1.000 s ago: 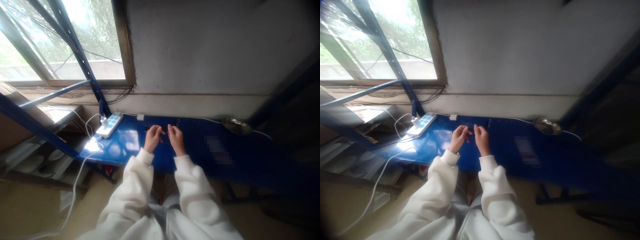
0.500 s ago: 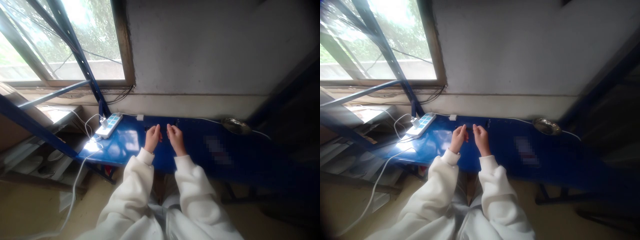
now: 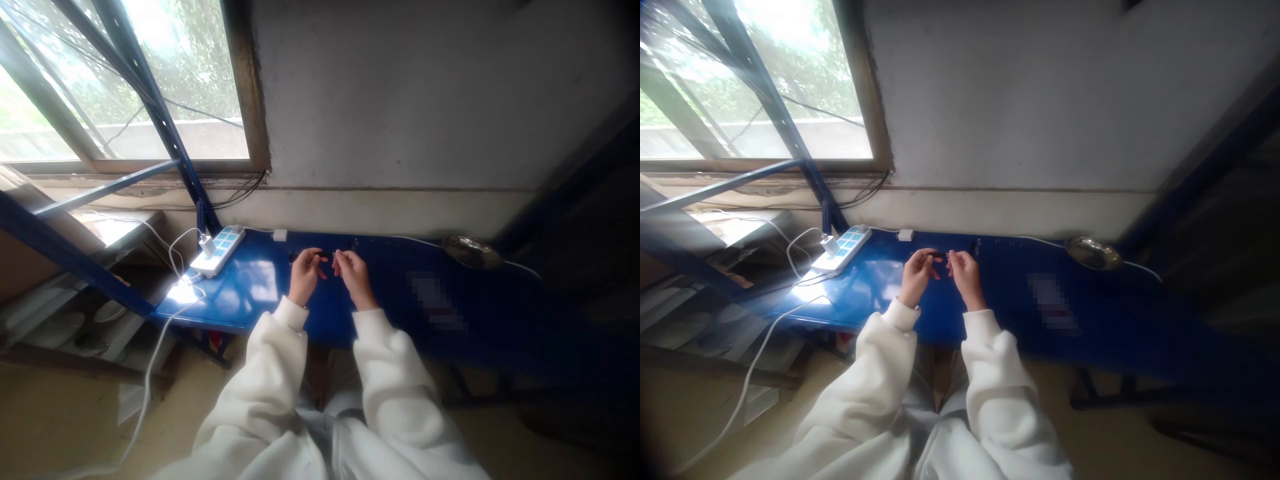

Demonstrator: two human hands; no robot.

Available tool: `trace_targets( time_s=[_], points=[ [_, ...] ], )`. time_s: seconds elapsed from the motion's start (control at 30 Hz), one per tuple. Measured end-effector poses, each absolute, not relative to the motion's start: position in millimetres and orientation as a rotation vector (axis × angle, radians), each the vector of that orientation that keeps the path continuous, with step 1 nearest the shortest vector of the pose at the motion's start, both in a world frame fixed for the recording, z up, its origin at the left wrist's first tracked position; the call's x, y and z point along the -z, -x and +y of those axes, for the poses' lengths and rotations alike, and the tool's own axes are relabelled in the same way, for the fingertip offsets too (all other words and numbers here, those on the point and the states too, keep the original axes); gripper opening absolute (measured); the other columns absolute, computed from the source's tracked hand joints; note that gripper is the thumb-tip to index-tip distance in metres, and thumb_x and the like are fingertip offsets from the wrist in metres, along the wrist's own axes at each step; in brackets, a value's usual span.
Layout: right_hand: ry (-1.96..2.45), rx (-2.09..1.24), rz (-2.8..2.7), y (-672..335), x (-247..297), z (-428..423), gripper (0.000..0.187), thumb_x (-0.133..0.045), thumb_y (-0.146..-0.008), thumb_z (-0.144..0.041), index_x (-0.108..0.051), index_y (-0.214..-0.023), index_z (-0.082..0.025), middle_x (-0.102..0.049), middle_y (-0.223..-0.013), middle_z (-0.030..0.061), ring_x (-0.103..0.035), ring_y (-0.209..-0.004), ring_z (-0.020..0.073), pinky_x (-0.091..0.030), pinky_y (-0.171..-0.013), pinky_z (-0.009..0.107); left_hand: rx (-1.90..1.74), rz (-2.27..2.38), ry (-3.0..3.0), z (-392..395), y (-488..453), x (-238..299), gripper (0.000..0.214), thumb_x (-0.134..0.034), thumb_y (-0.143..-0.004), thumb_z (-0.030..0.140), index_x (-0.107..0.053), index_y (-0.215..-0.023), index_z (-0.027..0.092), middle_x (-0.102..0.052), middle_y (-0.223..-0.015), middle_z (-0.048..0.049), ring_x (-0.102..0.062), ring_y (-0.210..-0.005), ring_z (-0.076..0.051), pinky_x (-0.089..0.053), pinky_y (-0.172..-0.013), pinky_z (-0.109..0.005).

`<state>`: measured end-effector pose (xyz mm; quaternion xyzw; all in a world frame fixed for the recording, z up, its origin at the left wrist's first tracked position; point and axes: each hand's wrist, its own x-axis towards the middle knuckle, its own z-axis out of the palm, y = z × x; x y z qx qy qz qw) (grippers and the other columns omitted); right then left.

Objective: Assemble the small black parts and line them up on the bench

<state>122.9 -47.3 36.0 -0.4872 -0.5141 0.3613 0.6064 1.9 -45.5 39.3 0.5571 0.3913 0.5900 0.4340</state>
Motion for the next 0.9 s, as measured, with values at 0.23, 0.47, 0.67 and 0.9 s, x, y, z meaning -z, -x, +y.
trace_targets(
  time_s=[0.23, 0.47, 0.67, 0.9],
  points=[
    [1.082, -0.844, -1.173, -121.3, -40.4, -49.8, 0.037, -0.054, -0.073, -0.055, -0.05, -0.065, -0.019, -0.054, -0.059, -0.002, -0.046, -0.048, 0.0087, -0.039, -0.049, 0.023, -1.468, 0.969, -1.366, -46.1, -1.8, -40.4, 0.033, -0.052, -0.08, 0.043, -0.054, -0.095, 0.014, -0.064, -0.079, -0.0061, -0.056, -0.044, -0.008, -0.044, -0.043, -0.02],
    [1.082, -0.838, -1.175, -121.7, -39.0, -49.0, 0.036, -0.053, -0.074, -0.054, -0.05, -0.067, -0.019, -0.053, -0.06, -0.0016, -0.046, -0.049, 0.0086, -0.04, -0.05, 0.022, -1.479, 1.058, -1.378, -46.9, -2.5, -40.0, 0.039, -0.05, -0.078, 0.052, -0.053, -0.083, 0.014, -0.064, -0.073, -0.0039, -0.054, -0.043, -0.007, -0.039, -0.041, -0.018],
    [1.063, -0.882, -1.152, -122.5, -39.7, -50.6, 0.029, -0.055, -0.075, -0.046, -0.052, -0.068, -0.018, -0.054, -0.062, -0.0018, -0.047, -0.05, 0.008, -0.039, -0.05, 0.022, -1.493, 1.118, -1.304, -44.3, -1.9, -38.2, 0.041, -0.049, -0.078, 0.054, -0.052, -0.071, 0.014, -0.061, -0.064, -0.0015, -0.051, -0.04, -0.006, -0.037, -0.04, -0.018],
    [1.072, -0.935, -1.206, -129.2, -41.7, -49.6, 0.031, -0.058, -0.071, -0.046, -0.056, -0.083, -0.018, -0.058, -0.067, -0.0008, -0.05, -0.052, 0.0092, -0.042, -0.051, 0.024, -1.498, 1.123, -1.306, -43.8, -0.3, -39.2, 0.039, -0.052, -0.077, 0.052, -0.054, -0.072, 0.014, -0.06, -0.063, -0.001, -0.05, -0.04, -0.006, -0.036, -0.04, -0.018]
  ],
)
